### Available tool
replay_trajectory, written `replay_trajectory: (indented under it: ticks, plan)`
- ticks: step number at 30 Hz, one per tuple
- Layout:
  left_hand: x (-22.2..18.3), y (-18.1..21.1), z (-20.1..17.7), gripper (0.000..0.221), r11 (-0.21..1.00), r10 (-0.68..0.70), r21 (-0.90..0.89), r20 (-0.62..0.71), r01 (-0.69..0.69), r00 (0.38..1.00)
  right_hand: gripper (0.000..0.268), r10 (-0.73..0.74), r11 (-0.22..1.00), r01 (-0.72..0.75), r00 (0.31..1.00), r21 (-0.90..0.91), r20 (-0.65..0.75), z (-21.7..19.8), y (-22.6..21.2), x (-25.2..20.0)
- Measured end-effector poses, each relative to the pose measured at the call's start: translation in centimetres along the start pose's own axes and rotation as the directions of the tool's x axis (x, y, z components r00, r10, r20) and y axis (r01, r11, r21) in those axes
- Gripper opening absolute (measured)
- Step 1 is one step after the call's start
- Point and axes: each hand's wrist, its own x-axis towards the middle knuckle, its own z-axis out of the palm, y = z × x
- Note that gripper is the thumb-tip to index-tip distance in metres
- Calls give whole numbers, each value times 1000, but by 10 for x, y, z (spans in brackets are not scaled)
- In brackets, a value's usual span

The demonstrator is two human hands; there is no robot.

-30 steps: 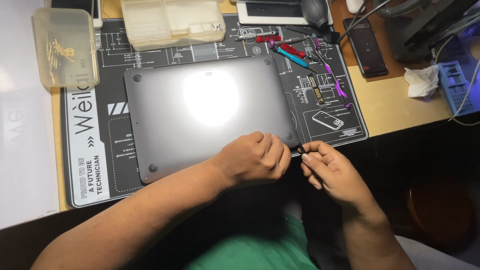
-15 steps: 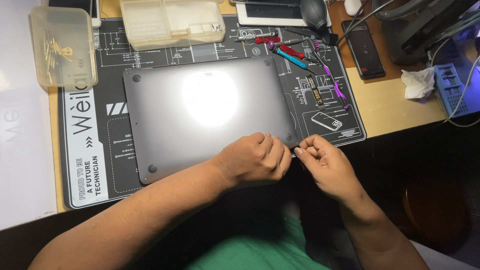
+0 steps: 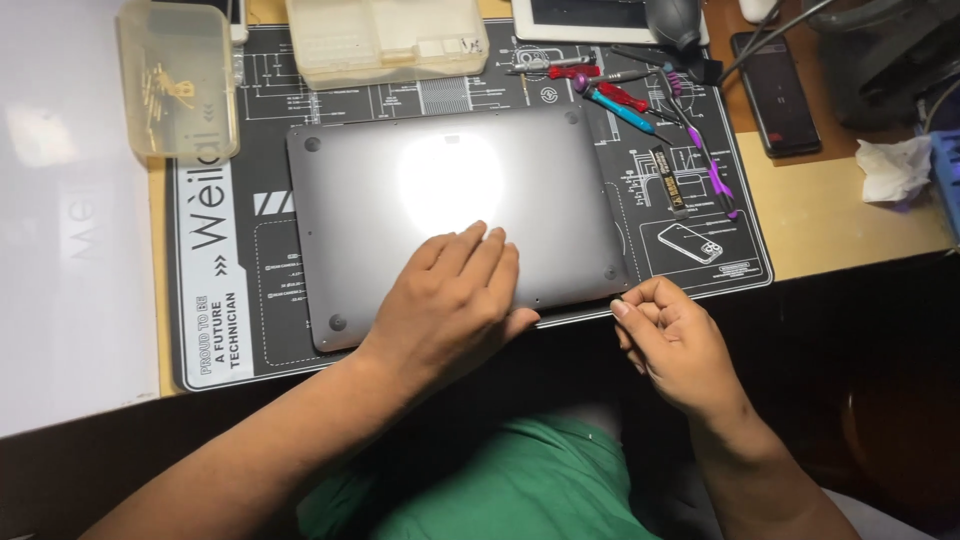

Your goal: Removing the back cover of a laptop using prying tools and hands to release internal clips.

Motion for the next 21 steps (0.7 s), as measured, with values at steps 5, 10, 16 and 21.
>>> replay_trajectory:
  ticks: [5, 10, 16, 21]
  plan:
    - [-8, -1, 2, 53, 1000, -15, 25, 8, 15, 1000, 13, 51, 987, -48, 998, 153, -19, 8, 7, -2]
    - [-11, -2, 9, 54, 998, 33, 51, -35, -32, 999, 17, 77, 975, -75, 997, 211, 1, 15, 5, -6]
    - [-13, -3, 18, 56, 983, 144, 128, -100, -131, 985, 18, 77, 958, -85, 996, 275, 39, 29, 6, -14]
    - [-11, -3, 16, 51, 972, 193, 155, -94, -178, 977, 17, 19, 963, -30, 999, 267, 46, 43, 7, -17]
